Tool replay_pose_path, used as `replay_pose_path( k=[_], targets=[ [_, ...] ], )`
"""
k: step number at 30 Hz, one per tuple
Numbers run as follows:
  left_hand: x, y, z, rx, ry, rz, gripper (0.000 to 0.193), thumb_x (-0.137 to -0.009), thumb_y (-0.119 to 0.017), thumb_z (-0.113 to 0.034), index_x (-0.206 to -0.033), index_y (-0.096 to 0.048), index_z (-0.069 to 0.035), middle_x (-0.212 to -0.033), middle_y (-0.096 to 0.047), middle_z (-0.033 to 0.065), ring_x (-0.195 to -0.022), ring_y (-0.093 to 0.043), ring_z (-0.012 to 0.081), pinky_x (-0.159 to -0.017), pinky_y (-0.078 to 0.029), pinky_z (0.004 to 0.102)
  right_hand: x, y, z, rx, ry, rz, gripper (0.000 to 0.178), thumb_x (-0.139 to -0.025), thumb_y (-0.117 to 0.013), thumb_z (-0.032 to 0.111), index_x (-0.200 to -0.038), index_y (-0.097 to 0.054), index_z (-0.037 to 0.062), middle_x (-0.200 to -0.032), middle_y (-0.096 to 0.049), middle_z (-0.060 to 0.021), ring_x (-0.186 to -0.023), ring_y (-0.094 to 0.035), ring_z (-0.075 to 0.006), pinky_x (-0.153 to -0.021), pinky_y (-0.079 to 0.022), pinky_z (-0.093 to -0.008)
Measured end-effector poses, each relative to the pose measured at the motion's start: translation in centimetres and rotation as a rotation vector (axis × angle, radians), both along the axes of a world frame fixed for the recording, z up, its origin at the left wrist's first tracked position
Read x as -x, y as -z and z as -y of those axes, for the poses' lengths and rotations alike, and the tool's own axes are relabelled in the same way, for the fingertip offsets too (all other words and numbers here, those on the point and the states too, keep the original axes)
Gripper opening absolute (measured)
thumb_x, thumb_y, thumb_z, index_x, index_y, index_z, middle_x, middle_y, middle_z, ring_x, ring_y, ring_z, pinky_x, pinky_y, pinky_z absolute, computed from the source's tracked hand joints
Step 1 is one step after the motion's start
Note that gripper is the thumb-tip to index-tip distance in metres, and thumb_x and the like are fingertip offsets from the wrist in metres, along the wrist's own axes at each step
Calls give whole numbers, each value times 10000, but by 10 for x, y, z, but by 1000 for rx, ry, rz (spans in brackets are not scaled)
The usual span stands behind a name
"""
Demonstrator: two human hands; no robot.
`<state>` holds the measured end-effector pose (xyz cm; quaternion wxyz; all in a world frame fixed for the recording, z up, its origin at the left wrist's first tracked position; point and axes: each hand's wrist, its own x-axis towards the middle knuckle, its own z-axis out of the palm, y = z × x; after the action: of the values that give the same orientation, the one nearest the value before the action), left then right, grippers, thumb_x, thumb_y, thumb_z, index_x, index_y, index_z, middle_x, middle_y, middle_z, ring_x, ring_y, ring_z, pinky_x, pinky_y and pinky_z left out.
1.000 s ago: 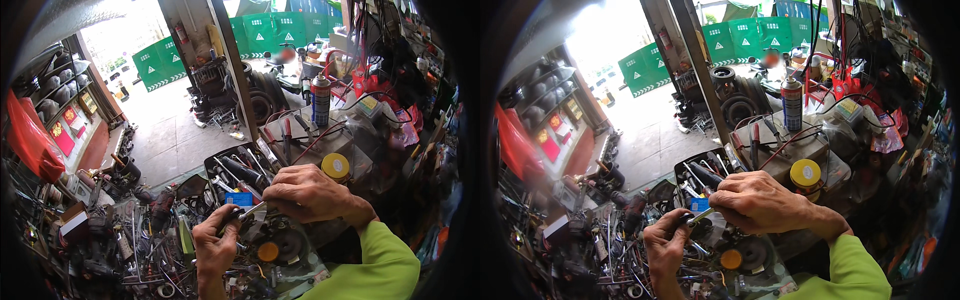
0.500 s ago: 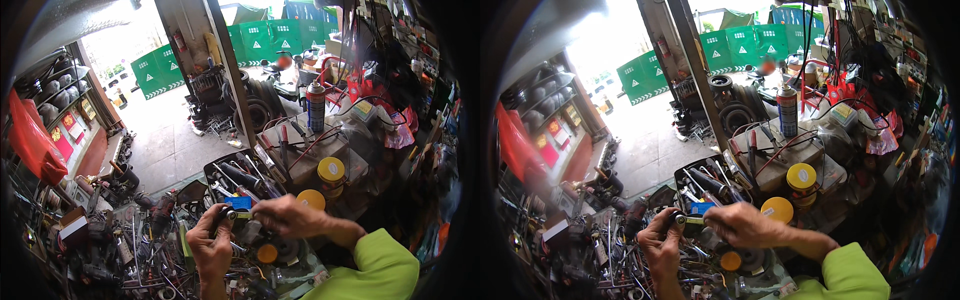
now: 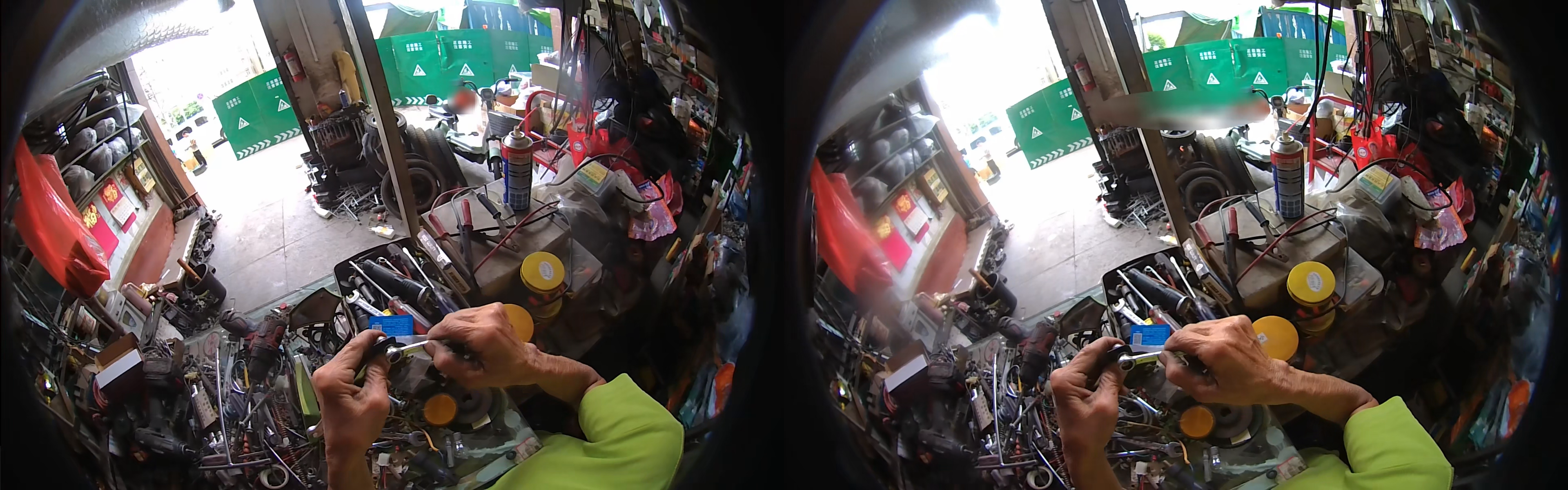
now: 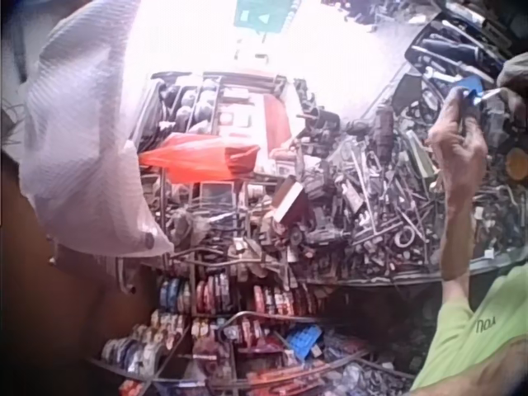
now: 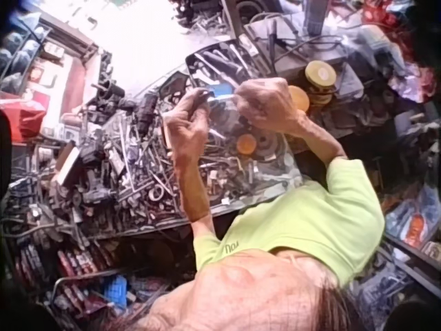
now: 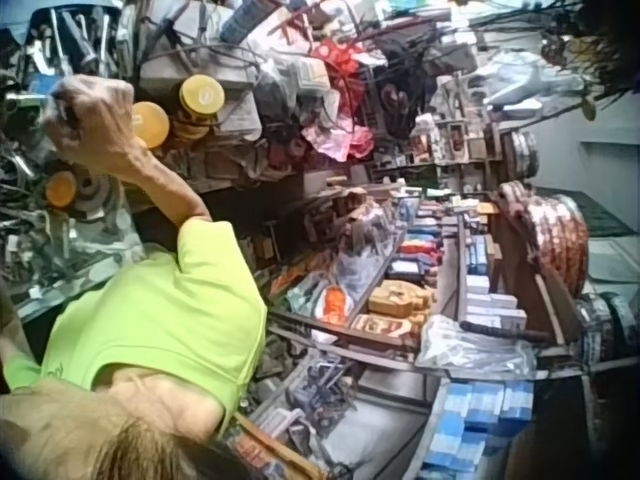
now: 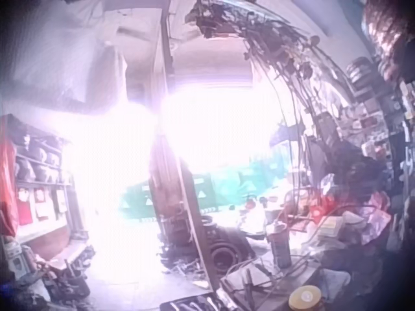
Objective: The person assembles a small mechanical component using a wrench and other hand tools. They tighten a nut onto a threaded shaft, adjust the fit, and reposition the parts repeatedly on a cluttered workbench.
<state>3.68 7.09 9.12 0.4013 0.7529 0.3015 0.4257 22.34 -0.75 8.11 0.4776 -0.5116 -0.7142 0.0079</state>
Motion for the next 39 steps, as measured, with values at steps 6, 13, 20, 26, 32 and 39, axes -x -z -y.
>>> replay_pose_path(
  k=[6,13,20,26,32,39],
  targets=[
    [-4,0,-2,13,73,-34,207,-819,-610,96,-1018,-650,56,-800,-662,46,-648,-576,60,-583,-474,211,-17,-13,-1,71,33,221,150,-831,-684,195,-865,-650,52,-768,-650,-95,-718,-647,-286,-625,-506,-371],
    [-15,12,-3,-13,102,-45,238,-819,-622,96,-1050,-650,47,-860,-677,55,-741,-603,68,-661,-495,220,9,39,10,379,-186,-419,193,-978,-559,187,-1003,-572,-4,-721,-597,-142,-652,-619,-227,-600,-476,-327],
    [-26,22,-3,64,54,-21,251,-847,-572,92,-1081,-640,31,-851,-663,44,-688,-559,52,-611,-459,201,21,46,12,307,-89,-707,206,-972,-508,126,-919,-619,-39,-739,-611,-38,-632,-530,-73,-572,-450,-251],
    [-32,23,0,8,99,-23,261,-848,-563,95,-1092,-632,34,-853,-668,57,-670,-562,66,-607,-472,215,-2,40,7,51,7,-281,118,-846,-622,83,-845,-639,-33,-688,-630,-116,-565,-626,-256,-527,-487,-316],
    [-31,18,-3,-24,176,-56,265,-811,-581,110,-1059,-636,35,-837,-663,75,-687,-588,85,-634,-479,226,-24,20,4,-46,72,50,128,-755,-741,115,-834,-660,56,-680,-595,-73,-589,-593,-255,-505,-467,-344],
    [-34,16,-3,-71,209,-69,249,-802,-602,105,-1040,-637,40,-854,-646,91,-756,-614,108,-691,-487,229,-38,19,1,-6,24,67,162,-768,-767,141,-859,-666,54,-711,-597,-74,-625,-587,-261,-542,-472,-345]
  ],
)
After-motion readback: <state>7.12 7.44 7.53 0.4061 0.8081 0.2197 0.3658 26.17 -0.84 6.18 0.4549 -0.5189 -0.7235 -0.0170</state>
